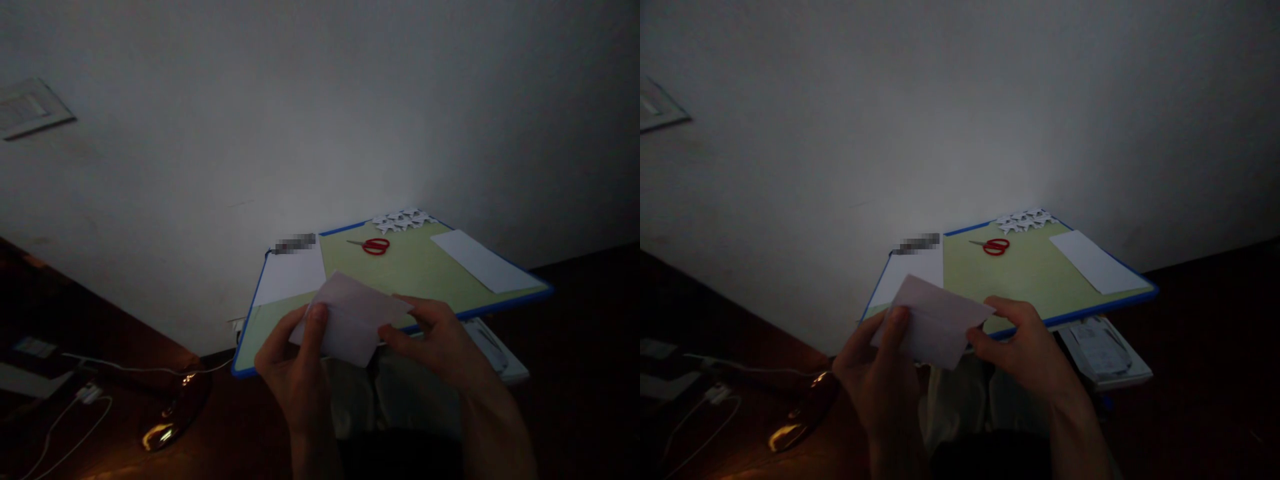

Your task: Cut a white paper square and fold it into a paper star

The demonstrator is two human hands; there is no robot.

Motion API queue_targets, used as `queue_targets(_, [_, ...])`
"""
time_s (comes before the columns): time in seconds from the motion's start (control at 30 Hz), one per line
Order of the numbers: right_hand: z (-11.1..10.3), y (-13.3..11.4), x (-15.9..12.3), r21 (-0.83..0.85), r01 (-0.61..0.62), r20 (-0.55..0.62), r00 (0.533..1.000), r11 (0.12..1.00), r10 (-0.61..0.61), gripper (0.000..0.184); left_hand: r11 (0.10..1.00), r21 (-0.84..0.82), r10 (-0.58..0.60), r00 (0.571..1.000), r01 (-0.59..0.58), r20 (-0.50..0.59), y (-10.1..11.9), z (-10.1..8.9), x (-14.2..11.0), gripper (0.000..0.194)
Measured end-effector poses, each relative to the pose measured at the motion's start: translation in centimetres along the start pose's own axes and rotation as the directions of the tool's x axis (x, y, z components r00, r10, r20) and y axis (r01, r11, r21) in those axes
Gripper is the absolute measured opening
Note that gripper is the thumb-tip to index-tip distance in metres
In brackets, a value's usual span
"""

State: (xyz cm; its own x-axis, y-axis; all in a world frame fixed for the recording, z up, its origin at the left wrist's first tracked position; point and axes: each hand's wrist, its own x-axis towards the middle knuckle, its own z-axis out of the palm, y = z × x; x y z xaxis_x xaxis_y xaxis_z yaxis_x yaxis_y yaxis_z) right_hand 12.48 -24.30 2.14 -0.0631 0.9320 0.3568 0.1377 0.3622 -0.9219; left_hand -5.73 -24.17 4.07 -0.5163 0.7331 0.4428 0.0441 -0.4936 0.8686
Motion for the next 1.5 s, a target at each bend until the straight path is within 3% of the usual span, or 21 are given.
queue_targets(0.1, [0.5, 0.2, 0.4, 0.043, 0.025, -0.117, 0.993, 0.999, -0.019, 0.012, 1.000, 0.011, 0.002, 1.000, -0.002, -0.028, 0.2, 0.5, 0.2, 0.021])
queue_targets(0.27, [1.5, -0.7, 1.0, 0.196, 0.033, -0.381, 0.923, 0.980, 0.045, 0.014, 0.990, -0.053, -0.116, 0.978, 0.127, 0.174, -0.5, 0.4, 0.7, 0.023])
queue_targets(0.37, [2.1, -1.3, 1.1, 0.252, 0.025, -0.450, 0.888, 0.967, 0.094, 0.014, 0.982, -0.076, -0.151, 0.966, 0.170, 0.212, -0.9, 0.4, 0.8, 0.023])
queue_targets(0.53, [3.0, -1.3, 1.1, 0.435, 0.020, -0.329, 0.934, 0.900, 0.138, 0.027, 0.978, -0.088, -0.158, 0.951, 0.187, 0.267, -0.8, 0.8, 0.4, 0.021])
queue_targets(0.67, [3.3, -1.1, 1.2, 0.475, -0.005, -0.324, 0.929, 0.880, 0.179, 0.026, 0.972, -0.087, -0.186, 0.942, 0.218, 0.280, -0.7, 0.9, 0.2, 0.023])
queue_targets(0.8, [2.8, -0.8, 1.3, 0.425, -0.053, -0.331, 0.920, 0.904, 0.209, 0.024, 0.977, -0.058, -0.187, 0.960, 0.203, 0.211, -0.8, 0.8, 0.4, 0.026])
queue_targets(1.03, [1.7, -0.6, 0.9, 0.369, -0.106, -0.240, 0.949, 0.923, 0.205, 0.029, 0.992, 0.032, -0.126, 0.990, 0.124, 0.066, -1.2, 0.8, 0.5, 0.028])
queue_targets(1.13, [1.8, -1.0, 0.8, 0.340, -0.068, -0.276, 0.946, 0.938, 0.169, 0.033, 0.986, 0.047, -0.164, 0.984, 0.161, 0.068, -1.0, 1.1, 0.1, 0.034])
queue_targets(1.27, [2.4, -1.2, 0.9, 0.319, -0.069, -0.374, 0.907, 0.945, 0.193, 0.038, 0.976, 0.043, -0.218, 0.972, 0.215, 0.091, -0.6, 1.6, -0.3, 0.037])
queue_targets(1.5, [2.6, -0.6, 1.2, 0.344, -0.112, -0.388, 0.887, 0.932, 0.250, 0.036, 0.988, 0.051, -0.149, 0.980, 0.144, 0.132, -1.0, 1.7, 0.3, 0.035])
